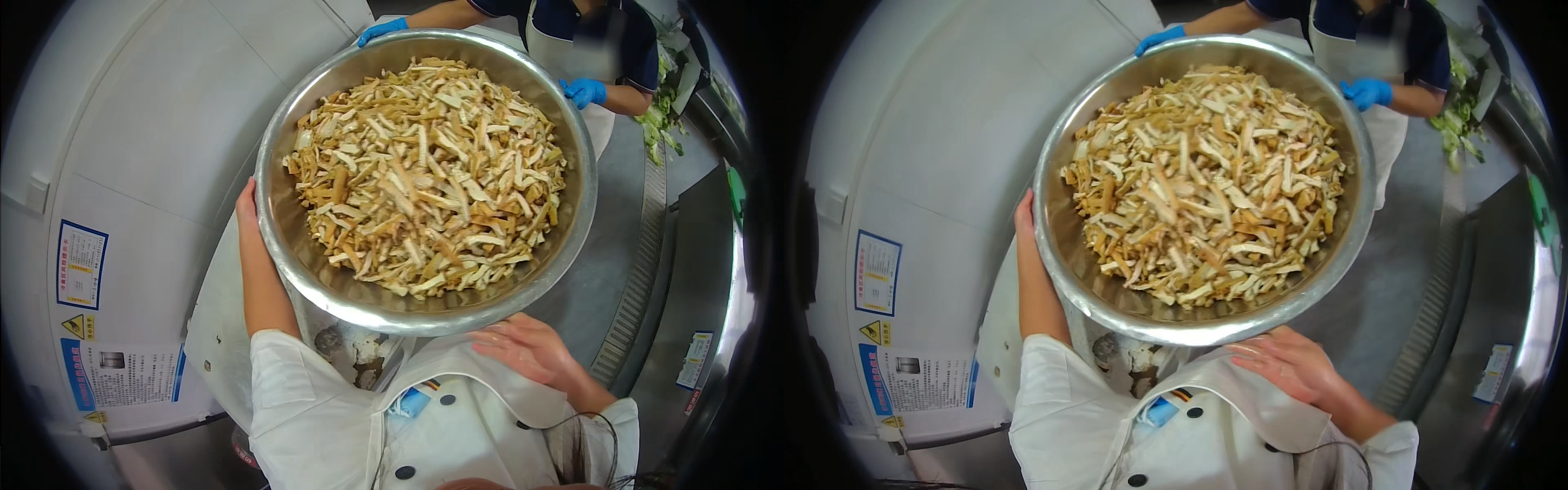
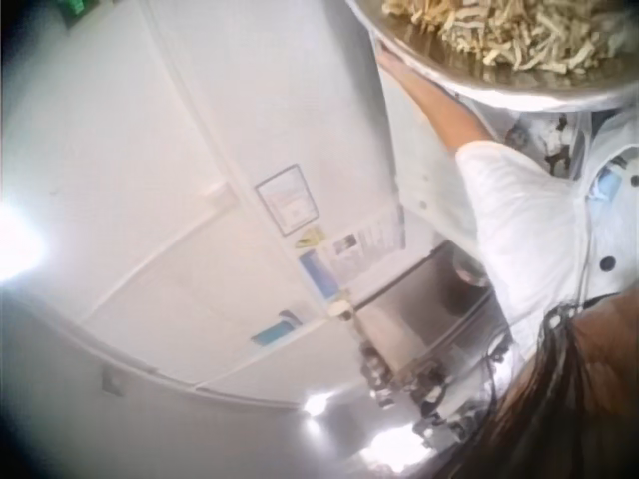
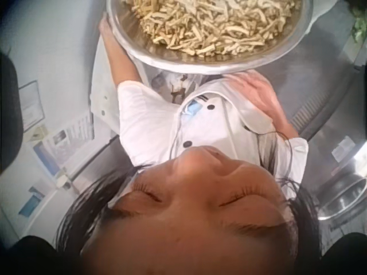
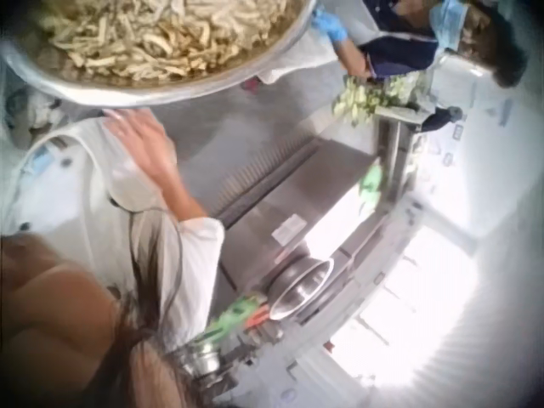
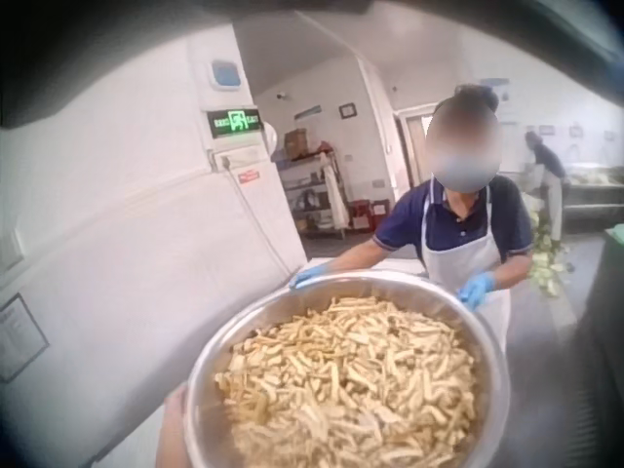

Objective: The person slices cooked tofu into strips on a green cutting board using a cleaver, then transfers the pieces into a large metal bowl. The person also handles leafy greens and moves a filled bowl of chopped tofu to a nearby surface.

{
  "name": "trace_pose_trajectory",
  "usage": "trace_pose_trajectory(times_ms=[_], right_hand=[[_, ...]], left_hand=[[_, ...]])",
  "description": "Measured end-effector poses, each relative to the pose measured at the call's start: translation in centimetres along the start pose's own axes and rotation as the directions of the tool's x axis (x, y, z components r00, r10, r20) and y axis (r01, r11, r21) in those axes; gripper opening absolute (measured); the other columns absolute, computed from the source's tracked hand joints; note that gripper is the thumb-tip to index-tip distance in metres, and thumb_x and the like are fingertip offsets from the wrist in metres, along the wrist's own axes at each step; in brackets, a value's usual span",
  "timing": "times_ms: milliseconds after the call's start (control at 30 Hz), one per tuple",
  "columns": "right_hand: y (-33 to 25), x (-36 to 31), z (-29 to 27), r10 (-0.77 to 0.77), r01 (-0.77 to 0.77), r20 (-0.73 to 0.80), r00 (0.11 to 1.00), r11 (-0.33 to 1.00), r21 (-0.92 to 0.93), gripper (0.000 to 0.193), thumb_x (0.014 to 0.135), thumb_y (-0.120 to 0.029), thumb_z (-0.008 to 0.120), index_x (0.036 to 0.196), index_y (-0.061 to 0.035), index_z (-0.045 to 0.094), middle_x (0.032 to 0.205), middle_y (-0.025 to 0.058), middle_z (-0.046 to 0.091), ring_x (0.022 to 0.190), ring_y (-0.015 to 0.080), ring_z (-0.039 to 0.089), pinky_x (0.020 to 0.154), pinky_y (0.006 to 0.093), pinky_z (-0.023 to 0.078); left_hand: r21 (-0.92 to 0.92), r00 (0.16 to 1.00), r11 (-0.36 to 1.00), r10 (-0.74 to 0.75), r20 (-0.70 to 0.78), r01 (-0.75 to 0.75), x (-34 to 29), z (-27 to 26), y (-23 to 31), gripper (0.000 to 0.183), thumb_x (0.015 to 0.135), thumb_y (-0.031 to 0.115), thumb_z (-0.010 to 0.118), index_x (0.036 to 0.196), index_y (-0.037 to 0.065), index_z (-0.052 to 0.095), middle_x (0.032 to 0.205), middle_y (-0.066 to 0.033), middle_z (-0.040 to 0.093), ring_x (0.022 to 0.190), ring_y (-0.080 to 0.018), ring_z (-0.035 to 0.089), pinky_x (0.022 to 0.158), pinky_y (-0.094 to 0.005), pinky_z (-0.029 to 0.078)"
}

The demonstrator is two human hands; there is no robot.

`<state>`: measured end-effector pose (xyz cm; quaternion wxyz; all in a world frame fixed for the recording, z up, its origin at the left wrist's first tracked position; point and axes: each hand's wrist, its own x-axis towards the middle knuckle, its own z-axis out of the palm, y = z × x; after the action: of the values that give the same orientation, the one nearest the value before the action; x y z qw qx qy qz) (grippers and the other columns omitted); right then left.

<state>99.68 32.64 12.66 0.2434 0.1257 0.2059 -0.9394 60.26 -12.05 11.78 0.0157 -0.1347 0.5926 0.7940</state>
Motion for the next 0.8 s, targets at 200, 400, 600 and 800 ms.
trace_pose_trajectory(times_ms=[200,400,600,800], right_hand=[[-0.2,3.5,-1.8,0.283,-0.285,0.242,0.928,0.958,-0.027,0.042,0.096,-0.020,0.046,0.123,0.0123,0.039,0.132,0.0288,0.041,0.127,0.0319,0.040,0.108,0.0421,0.033],[-1.9,6.0,-3.6,0.532,-0.497,0.401,0.745,0.845,-0.198,0.038,0.095,-0.023,0.049,0.117,0.0078,0.045,0.121,0.0222,0.052,0.113,0.0265,0.054,0.098,0.0351,0.044],[-5.7,4.3,-9.4,0.548,-0.217,0.334,0.767,0.711,-0.669,0.023,0.092,-0.019,0.054,0.100,0.0017,0.061,0.099,0.0115,0.064,0.090,0.0199,0.064,0.079,0.0279,0.052],[-5.9,-0.7,-29.4,-0.061,-0.155,-0.243,0.968,0.618,-0.771,0.017,0.089,-0.016,0.057,0.094,-0.0015,0.064,0.089,0.0079,0.065,0.073,0.0136,0.063,0.066,0.0246,0.051]], left_hand=[[0.591,0.800,0.772,0.499,-0.335,-0.234,-9.1,0.1,3.4,0.022,0.091,0.029,0.056,0.084,0.009,0.051,0.069,0.0009,0.048,0.061,-0.0091,0.047,0.053,-0.0252,0.041],[0.588,0.404,0.526,0.850,-0.337,-0.615,-30.3,10.7,-10.0,0.013,0.091,0.007,0.045,0.078,0.007,0.044,0.060,0.0009,0.037,0.051,-0.0086,0.034,0.046,-0.0223,0.030],[0.611,0.555,0.513,0.820,-0.142,-0.602,-40.4,11.1,-26.3,0.016,0.077,-0.005,0.049,0.067,0.006,0.042,0.059,-0.0033,0.039,0.052,-0.0151,0.038,0.048,-0.0287,0.033],[0.625,0.706,0.346,0.200,0.680,-0.700,-39.1,24.0,-28.2,0.004,0.078,0.005,0.064,0.082,0.003,0.063,0.064,-0.0098,0.056,0.053,-0.0252,0.052,0.051,-0.0332,0.042]])
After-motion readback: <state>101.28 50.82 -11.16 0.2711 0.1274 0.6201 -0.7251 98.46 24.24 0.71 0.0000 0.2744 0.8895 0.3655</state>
